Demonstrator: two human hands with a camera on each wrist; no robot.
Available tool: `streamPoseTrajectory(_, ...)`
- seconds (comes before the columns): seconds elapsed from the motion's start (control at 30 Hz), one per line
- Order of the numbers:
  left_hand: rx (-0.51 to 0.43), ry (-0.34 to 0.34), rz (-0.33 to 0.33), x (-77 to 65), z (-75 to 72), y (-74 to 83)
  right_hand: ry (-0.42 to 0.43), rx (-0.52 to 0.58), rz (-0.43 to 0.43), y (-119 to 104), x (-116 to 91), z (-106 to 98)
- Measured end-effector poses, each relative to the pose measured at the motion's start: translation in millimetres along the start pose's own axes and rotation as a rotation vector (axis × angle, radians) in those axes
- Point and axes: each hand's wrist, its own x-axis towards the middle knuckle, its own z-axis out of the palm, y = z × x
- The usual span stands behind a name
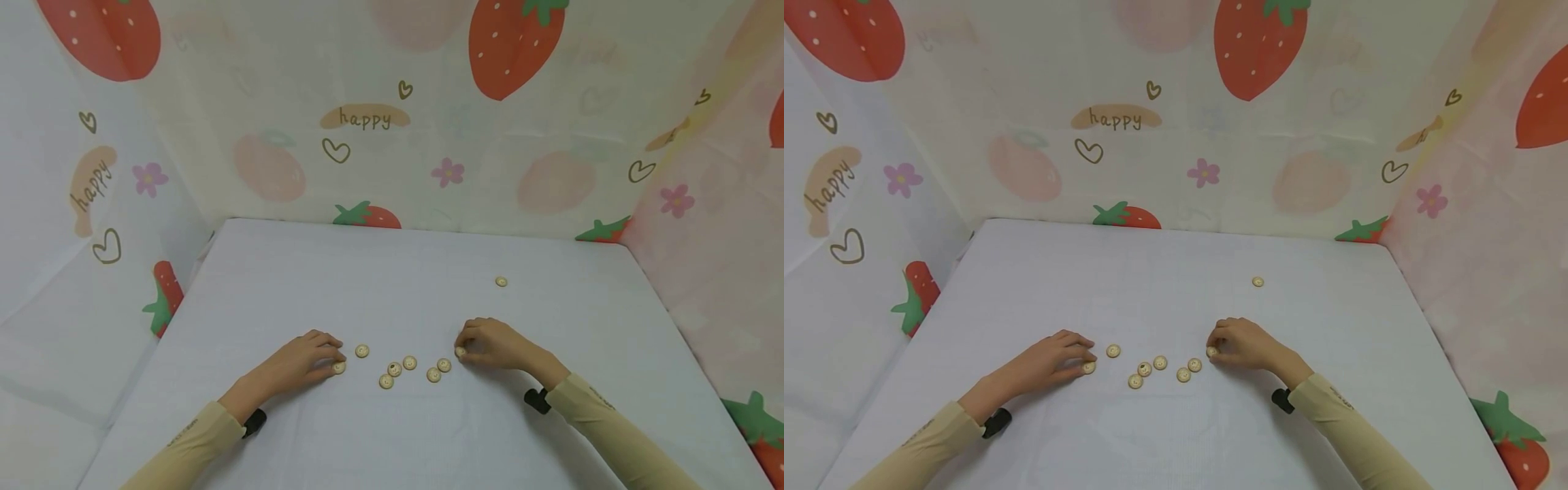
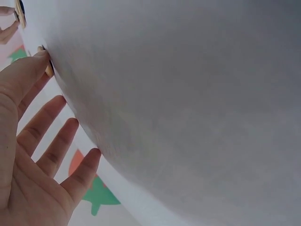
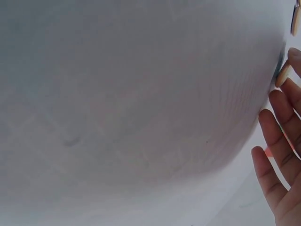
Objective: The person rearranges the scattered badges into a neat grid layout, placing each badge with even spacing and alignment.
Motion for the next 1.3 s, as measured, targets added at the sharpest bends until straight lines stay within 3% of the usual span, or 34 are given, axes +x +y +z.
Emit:
streamPoseTrajectory(0.6,-0.005,0.008,0.01,-0.3,1.8,-1.7,0.112,-0.139,0.005,7.8,7.6,-3.2)
streamPoseTrajectory(1.3,0.001,-0.002,-0.004,0.8,1.4,-2.2,0.217,-0.274,0.166,30.3,23.5,-15.4)
